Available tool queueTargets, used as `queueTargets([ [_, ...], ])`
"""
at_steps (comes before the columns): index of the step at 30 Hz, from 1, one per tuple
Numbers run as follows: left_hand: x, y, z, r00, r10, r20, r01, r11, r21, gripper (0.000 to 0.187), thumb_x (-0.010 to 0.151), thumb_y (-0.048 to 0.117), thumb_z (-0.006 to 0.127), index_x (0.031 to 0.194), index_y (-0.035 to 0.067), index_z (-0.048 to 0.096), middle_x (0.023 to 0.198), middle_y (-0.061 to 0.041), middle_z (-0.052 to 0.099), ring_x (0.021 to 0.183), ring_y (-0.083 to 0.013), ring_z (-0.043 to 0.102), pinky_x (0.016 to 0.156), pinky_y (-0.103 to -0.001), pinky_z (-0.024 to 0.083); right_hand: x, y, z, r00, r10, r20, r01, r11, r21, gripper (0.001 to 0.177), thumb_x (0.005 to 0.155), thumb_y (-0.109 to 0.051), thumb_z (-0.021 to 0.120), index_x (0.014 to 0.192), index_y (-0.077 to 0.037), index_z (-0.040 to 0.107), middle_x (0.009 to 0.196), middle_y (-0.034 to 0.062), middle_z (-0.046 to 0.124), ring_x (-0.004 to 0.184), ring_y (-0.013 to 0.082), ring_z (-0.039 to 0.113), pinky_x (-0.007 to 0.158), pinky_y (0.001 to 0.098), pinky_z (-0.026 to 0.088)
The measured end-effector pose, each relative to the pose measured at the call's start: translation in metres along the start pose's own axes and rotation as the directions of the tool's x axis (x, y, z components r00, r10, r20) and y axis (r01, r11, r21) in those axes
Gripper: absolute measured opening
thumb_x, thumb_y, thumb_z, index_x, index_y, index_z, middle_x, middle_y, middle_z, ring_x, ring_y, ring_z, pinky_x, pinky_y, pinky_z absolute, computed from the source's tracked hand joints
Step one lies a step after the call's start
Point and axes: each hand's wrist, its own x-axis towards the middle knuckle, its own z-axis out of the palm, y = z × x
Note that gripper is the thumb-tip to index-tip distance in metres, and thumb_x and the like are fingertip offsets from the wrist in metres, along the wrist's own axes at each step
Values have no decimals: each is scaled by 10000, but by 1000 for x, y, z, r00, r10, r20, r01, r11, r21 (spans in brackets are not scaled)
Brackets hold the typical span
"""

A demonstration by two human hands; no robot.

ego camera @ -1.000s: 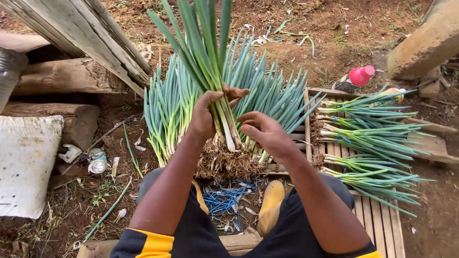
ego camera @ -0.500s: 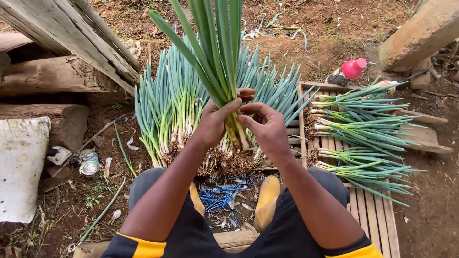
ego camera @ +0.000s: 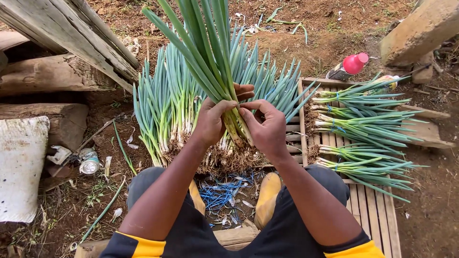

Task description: The person gathers bunches of green onions, aligns the roots, and ties them together with blue plastic ties. They place the finished bundles on a wooden slatted surface to the right.

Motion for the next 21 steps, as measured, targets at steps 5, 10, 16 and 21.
queueTargets([
  [5,-1,1,9,998,-5,-60,6,1000,18,343,899,0,595,1238,-54,598,1295,-325,635,1234,-448,622,1007,-556,532,0,2,1,996,-73,-50,72,997,-24,40,957,-52,761,984,-33,785,825,112,672,707,65,519,573,213,476],
  [10,-3,11,33,985,12,-172,-8,1000,21,335,871,6,641,1197,-67,642,1194,-248,697,1089,-330,700,963,-443,582,1,-4,3,996,-75,-47,77,997,24,74,976,-77,742,1041,-77,778,901,71,695,766,51,510,646,216,484],
  [16,-2,9,34,983,-24,-184,16,999,-43,323,884,11,667,1189,-94,657,1181,-295,695,1030,-363,726,932,-482,598,-3,5,9,998,19,-67,-10,992,122,69,938,-86,793,969,-26,784,889,107,718,865,73,592,747,266,558],
  [21,-2,5,33,977,-33,-209,20,998,-66,325,898,-8,672,1203,-118,656,1151,-299,700,991,-363,733,912,-499,605,0,-3,9,994,-42,-105,48,997,56,56,953,-49,774,979,0,781,909,154,727,896,131,647,802,316,570],
])
